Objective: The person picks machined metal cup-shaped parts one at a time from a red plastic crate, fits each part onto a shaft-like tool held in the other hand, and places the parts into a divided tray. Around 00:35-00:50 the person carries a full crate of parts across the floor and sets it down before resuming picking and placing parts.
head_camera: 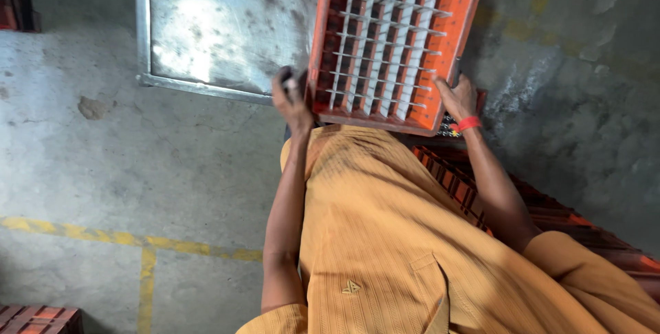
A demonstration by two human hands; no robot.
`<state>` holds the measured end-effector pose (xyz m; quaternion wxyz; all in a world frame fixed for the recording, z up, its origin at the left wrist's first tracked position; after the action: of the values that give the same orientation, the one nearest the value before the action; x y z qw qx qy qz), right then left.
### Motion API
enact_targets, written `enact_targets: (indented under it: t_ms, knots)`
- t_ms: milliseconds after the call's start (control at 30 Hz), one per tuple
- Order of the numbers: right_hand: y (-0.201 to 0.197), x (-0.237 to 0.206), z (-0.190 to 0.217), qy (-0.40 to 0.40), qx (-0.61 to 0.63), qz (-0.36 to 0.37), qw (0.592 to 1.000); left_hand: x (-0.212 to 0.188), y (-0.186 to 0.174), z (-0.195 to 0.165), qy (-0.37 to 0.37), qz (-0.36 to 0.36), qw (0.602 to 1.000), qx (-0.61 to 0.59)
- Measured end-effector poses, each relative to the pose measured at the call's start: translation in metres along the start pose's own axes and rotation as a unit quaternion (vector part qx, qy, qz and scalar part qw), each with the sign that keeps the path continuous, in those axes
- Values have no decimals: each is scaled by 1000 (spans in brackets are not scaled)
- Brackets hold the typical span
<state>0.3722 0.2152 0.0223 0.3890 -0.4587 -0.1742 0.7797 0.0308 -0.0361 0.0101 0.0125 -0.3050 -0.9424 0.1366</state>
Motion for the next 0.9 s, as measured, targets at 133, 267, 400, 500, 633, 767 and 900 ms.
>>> enact_targets:
  t_ms: [133,267,400,500,633,767,900]
  knots:
    - [-37,-12,-10,-93,125,-187,970,-38,-70,29,-26,-98,993,-59]
    - [-36,-4,-39,-129,451,-118,875,-129,-161,110,-267,-215,939,11]
    - [-18,-14,-8,-185,525,9,831,-253,-227,135,-366,-323,846,216]
    - [14,-29,32,-181,545,97,813,-349,-177,199,-614,-236,735,-166]
    - [84,-64,108,-224,432,207,849,-317,-184,188,-518,-82,844,117]
    - [176,-112,194,-254,84,308,913,-277,-236,184,-510,-182,841,25]
    - [248,-189,307,-455,-187,315,811,-237,-316,193,-479,-233,834,-142]
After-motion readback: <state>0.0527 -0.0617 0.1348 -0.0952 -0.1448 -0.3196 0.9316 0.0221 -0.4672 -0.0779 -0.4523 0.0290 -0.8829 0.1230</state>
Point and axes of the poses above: each hand's wrist, its own x-axis towards the middle knuckle, its own y-axis out of the palm, z = x × y, the point moved 9 cm from there along x, towards the middle knuckle, and after that the axes turned 10 degrees about z, right-handed, at the moved point
